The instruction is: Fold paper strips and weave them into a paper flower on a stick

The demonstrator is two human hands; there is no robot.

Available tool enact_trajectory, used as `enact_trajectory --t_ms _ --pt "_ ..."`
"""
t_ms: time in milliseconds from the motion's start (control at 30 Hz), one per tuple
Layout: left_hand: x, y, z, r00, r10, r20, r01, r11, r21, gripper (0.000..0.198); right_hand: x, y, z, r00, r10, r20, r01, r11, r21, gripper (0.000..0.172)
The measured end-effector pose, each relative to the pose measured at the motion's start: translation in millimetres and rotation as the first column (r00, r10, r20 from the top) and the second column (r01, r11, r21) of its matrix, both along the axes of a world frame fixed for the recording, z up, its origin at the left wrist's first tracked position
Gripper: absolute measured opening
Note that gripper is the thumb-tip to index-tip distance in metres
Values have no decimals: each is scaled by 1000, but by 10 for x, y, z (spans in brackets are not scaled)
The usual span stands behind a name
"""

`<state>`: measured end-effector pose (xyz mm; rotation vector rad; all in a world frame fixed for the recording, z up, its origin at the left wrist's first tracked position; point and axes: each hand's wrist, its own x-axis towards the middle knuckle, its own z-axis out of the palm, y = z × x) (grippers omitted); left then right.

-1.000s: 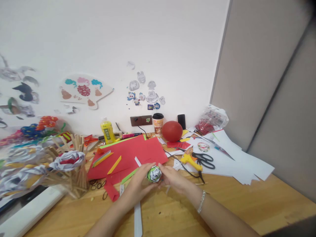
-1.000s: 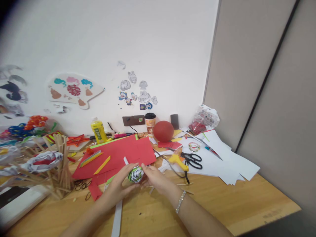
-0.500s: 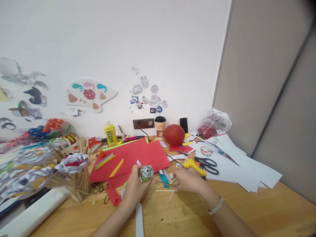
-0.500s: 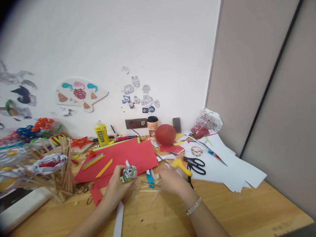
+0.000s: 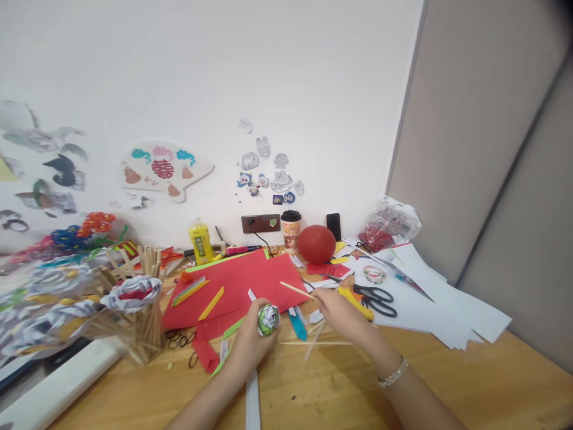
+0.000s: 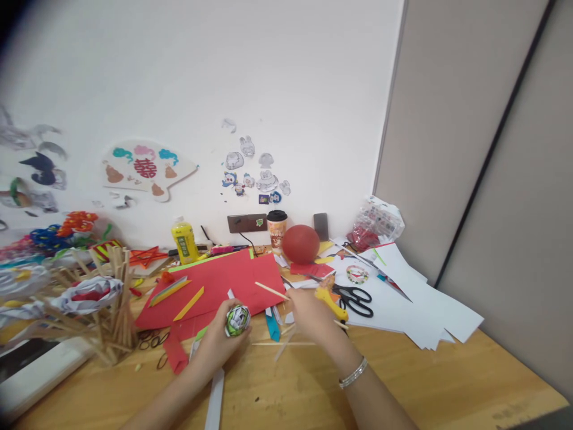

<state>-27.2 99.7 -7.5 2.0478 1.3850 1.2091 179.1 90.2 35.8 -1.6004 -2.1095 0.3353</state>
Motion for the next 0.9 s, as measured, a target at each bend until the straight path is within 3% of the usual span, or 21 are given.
enact_trajectory --t_ms 133,233,300,400,567,633,700,800,900 --pt "33 -43 -9 998 -47 -31 46 998 -38 34 -122 31 -68 993 119 -27 -115 987 116 26" --pt "34 -80 23 998 -55 -43 52 997 -53 43 -138 92 -152 995 94 -38 -89 988 126 24" --pt "24 -98 49 997 -58 -48 55 996 -69 47 -109 134 -180 981 80 -178 -54 988 148 21" --pt "13 -109 70 985 -157 -78 150 985 -82 41 -82 150 -174 900 144 -410 -77 981 177 20" --pt "30 -98 89 968 -240 -73 239 971 -22 39 -151 72 -140 794 232 -562 -113 964 239 15" --pt "33 -98 109 969 -238 -67 236 971 -34 39 -160 61 -120 652 232 -722 -66 966 251 12" --pt "30 -106 135 966 -250 -67 245 967 -72 39 -144 76 -91 427 237 -872 38 959 279 8" --pt "25 -124 163 936 -344 -78 330 931 -156 41 -117 131 -67 115 248 -962 180 947 266 11" --pt "29 -134 163 895 -426 -134 393 894 -213 47 -130 195 -120 -30 196 -980 128 973 191 16"
